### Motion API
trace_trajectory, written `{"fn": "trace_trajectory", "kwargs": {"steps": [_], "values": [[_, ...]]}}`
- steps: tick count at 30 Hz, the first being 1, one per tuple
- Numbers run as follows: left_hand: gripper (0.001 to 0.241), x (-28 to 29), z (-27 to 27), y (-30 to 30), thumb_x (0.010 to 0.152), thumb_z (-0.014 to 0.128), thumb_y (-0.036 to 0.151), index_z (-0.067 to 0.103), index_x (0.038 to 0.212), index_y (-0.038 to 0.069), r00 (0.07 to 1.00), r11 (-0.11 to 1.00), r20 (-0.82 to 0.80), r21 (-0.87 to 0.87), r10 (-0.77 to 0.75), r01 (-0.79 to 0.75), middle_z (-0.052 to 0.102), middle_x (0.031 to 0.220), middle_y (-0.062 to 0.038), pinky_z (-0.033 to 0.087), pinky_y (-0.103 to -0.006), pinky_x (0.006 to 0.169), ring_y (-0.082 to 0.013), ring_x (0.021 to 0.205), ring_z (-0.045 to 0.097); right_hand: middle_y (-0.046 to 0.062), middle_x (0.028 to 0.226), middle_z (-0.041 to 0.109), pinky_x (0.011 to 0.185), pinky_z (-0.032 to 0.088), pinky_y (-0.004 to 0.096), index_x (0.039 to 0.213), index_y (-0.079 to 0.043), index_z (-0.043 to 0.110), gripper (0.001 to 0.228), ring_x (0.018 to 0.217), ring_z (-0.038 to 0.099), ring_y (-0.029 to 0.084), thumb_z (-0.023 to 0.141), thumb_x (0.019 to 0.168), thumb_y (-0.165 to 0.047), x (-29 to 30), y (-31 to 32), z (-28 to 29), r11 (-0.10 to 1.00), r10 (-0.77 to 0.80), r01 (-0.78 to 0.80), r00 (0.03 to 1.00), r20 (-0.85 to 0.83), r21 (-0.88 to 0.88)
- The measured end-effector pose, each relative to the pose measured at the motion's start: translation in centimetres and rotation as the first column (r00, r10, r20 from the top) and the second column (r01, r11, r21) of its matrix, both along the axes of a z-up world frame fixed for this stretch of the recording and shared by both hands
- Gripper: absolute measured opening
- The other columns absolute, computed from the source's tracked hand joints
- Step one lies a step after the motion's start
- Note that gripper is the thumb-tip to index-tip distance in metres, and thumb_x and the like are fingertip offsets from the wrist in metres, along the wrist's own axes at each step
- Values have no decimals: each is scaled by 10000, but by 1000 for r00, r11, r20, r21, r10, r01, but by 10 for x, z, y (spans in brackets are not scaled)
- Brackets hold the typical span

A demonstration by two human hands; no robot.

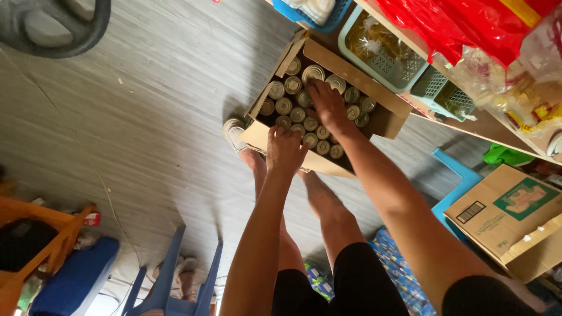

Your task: Stocking grocery store shelves with canned goods from a cardboard box.

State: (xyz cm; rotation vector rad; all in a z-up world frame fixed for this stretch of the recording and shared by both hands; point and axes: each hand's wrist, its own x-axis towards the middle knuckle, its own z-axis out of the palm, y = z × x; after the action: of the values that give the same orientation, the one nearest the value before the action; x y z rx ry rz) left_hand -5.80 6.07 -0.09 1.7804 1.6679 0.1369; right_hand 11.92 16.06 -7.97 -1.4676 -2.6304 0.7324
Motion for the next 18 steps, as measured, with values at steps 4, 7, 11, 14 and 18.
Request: {"fn": "trace_trajectory", "kwargs": {"steps": [4,7,11,14,18], "values": [[587,4,-7,8,859,774,401,571,1308,82,971,981,139,-62,193,-186,716,1071,-113,328,-482,1147,-267,1142,622,193,1322,593,1027,505,436,1367,8,529,739,1191,595,325,918,758,-147,10,-1,23,961,-192,150,966,-173,-231],[980,1,4,22,680,820,433,410,1507,102,934,889,213,305,286,-342,640,1396,-276,331,-438,981,-327,1224,605,101,1299,664,917,574,336,1387,-25,532,610,1193,664,214,822,861,-129,26,-11,47,824,-445,178,790,-422,-538],[888,-7,33,39,755,879,345,422,1483,123,827,932,435,-220,358,-287,736,1092,-118,330,-507,1086,-290,1124,672,88,1316,647,958,531,317,1470,-25,533,489,1149,617,176,635,1006,-140,34,-21,60,505,-740,85,555,-380,-859],[813,-2,37,31,751,904,264,500,1443,121,660,883,586,-329,470,-335,721,1157,-102,478,-458,970,-273,1073,690,73,1318,640,945,522,305,1482,-34,527,446,1140,611,157,539,1067,-195,26,-29,62,398,-813,71,489,-316,-915],[752,6,25,13,768,924,169,515,1396,101,446,806,698,-335,560,-488,614,1266,-110,629,-322,886,-207,1114,691,55,1305,648,956,563,304,1470,-67,501,450,1138,656,146,502,1067,-270,-3,-29,86,320,-896,-93,292,-333,-943]]}}
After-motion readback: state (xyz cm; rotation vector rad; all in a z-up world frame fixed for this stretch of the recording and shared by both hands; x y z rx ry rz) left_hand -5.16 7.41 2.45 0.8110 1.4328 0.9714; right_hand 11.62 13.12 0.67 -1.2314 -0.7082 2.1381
